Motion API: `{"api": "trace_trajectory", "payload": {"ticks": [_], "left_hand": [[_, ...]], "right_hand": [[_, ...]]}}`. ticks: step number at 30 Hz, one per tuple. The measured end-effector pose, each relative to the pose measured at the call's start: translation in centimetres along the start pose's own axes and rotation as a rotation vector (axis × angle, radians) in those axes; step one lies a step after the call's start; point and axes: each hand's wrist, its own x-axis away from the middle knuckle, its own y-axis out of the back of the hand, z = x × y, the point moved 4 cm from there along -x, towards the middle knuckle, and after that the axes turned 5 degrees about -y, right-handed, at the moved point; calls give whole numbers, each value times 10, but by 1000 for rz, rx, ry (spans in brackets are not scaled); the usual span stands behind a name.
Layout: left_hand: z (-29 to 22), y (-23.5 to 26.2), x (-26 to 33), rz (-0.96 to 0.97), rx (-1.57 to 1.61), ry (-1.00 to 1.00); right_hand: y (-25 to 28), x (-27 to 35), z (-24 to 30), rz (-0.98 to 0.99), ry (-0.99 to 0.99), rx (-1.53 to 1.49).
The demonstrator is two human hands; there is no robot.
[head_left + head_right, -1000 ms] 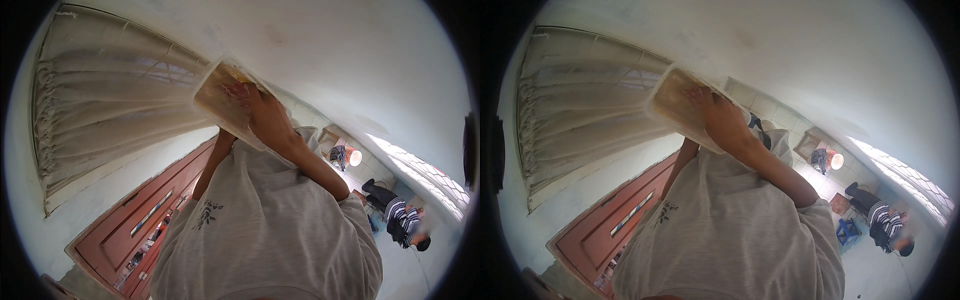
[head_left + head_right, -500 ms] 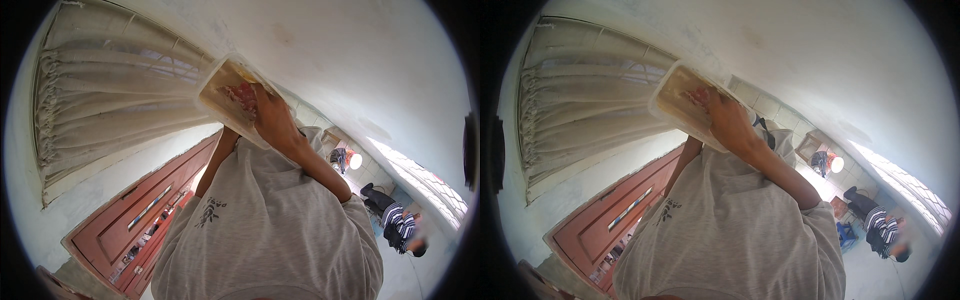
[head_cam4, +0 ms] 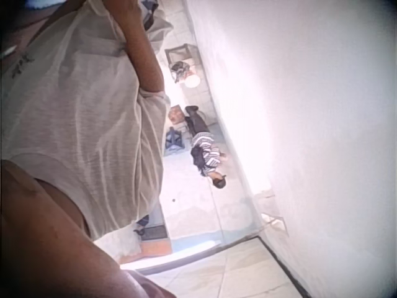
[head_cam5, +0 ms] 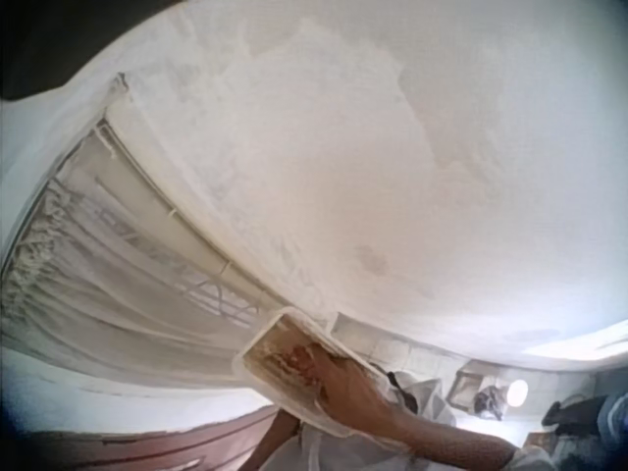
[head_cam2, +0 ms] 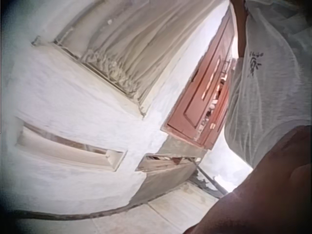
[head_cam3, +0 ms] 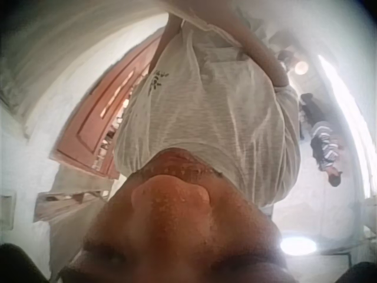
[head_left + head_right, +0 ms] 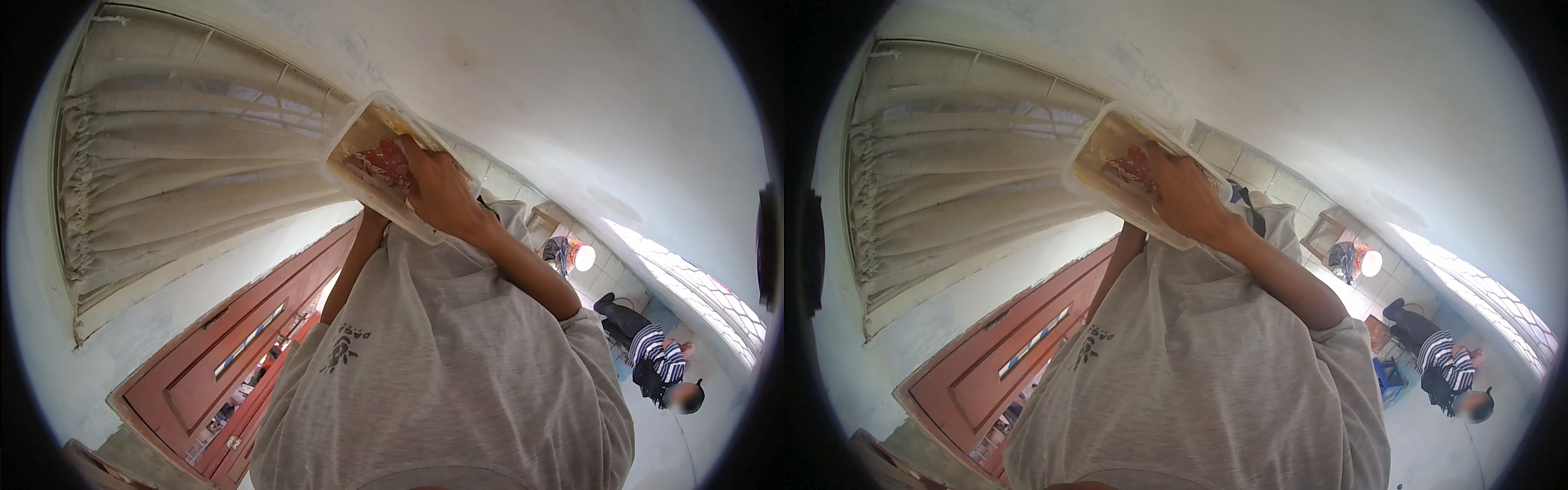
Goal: The person applies wall putty to a high section of an interior wall using a plastic putty knife, repeatedly loading the tool from a plastic container held in their other hand.
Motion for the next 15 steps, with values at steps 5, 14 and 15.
{"api": "trace_trajectory", "payload": {"ticks": [5, 14, 15], "left_hand": [[9, 31, -12, 35, 45, -32], [14, 36, -24, 48, -22, -208], [-4, 4, -20, 48, -227, -316]], "right_hand": [[1, 0, -11, 3, -112, -102], [8, 7, -9, -12, -111, -121], [11, 5, -11, -6, -126, -127]]}}
